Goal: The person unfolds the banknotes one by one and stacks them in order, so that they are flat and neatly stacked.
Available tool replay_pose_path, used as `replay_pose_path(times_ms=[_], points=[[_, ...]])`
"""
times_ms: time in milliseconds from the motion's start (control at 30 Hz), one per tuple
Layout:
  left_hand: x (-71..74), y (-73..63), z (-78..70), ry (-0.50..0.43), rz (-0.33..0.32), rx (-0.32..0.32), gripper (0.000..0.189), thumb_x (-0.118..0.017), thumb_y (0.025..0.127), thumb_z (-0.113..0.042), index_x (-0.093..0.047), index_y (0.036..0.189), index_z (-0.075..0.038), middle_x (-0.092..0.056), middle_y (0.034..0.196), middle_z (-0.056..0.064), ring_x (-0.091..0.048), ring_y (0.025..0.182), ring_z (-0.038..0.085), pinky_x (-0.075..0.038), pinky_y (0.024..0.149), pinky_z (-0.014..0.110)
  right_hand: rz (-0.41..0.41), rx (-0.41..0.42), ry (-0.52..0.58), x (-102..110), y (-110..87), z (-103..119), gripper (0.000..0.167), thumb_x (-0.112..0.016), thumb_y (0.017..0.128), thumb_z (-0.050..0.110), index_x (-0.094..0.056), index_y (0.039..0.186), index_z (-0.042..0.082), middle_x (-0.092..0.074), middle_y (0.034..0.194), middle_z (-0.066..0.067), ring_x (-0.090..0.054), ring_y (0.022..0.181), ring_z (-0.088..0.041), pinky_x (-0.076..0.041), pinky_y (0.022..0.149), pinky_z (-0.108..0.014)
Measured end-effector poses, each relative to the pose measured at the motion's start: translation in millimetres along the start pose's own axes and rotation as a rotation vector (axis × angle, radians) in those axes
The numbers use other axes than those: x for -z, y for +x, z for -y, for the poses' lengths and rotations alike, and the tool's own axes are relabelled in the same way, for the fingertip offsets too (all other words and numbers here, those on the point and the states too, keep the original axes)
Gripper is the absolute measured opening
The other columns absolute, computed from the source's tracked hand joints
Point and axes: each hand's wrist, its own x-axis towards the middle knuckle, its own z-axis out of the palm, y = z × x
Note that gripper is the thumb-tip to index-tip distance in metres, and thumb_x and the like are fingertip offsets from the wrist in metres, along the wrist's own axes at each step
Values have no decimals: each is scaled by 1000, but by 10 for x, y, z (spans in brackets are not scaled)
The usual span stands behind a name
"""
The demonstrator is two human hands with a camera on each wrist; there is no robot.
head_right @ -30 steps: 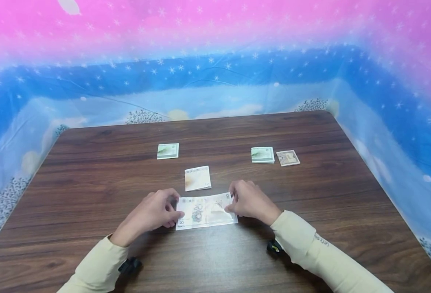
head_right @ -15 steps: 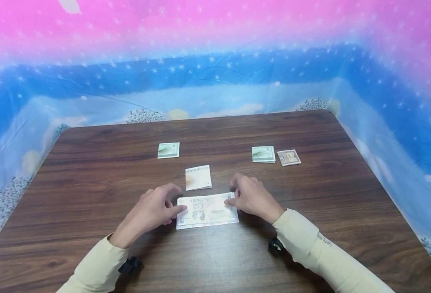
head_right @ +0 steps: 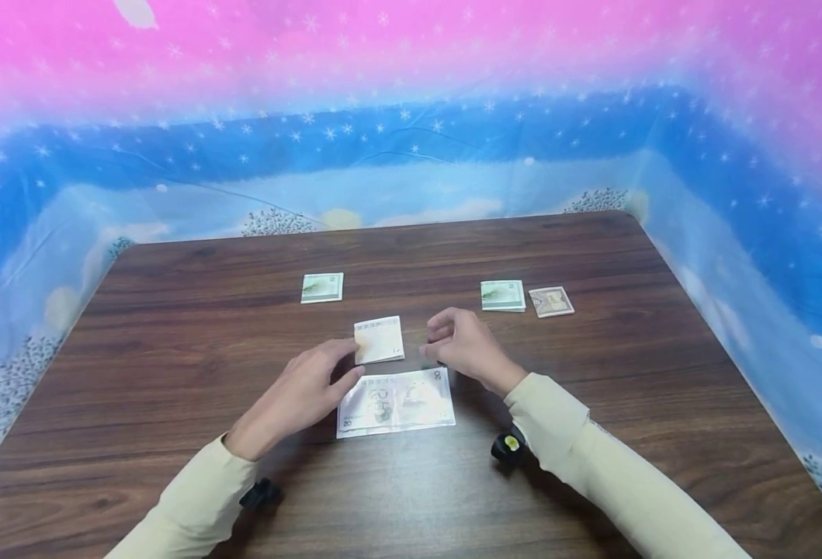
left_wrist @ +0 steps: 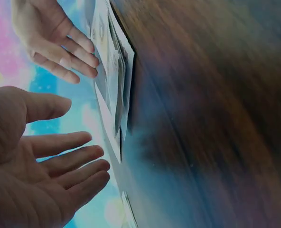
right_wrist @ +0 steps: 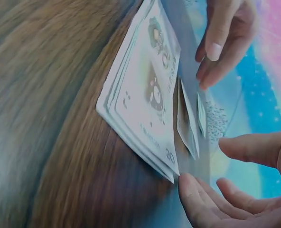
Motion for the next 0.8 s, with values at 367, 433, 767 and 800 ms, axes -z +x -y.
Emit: replay_pose_path(times_ms=[367, 433, 767, 800], points=[[-49, 71, 28, 13, 148, -22, 36, -55, 105, -22, -58, 133, 1, -57, 142, 19, -54, 131, 32, -43, 110, 48, 98, -212, 469, -95, 180, 22, 47, -58, 93, -9, -44, 138, -13, -56, 134, -31, -60, 122, -37, -53, 100, -39], [-50, 75, 25, 15, 161, -12, 39, -55, 106, -24, -57, 135, 1, -53, 146, 20, -51, 135, 32, -41, 112, 48, 122, -214, 510, -113, 195, 23, 49, -59, 95, -6, -42, 139, -13, -56, 135, -31, -60, 123, -36, -52, 102, -41], [-59, 95, 8, 24, 177, -24, 43, -54, 106, -26, -55, 139, 2, -49, 149, 22, -47, 138, 35, -37, 115, 49, 147, -242, 592, -176, 248, 71, 53, -58, 94, -7, -38, 143, -12, -54, 139, -31, -57, 127, -37, -49, 106, -42], [-58, 96, 7, 24, 178, -23, 43, -54, 106, -26, -55, 139, 2, -50, 149, 22, -47, 138, 35, -37, 115, 49, 147, -244, 593, -179, 255, 73, 53, -58, 94, -7, -38, 144, -13, -53, 139, -31, -56, 128, -37, -48, 106, -41]])
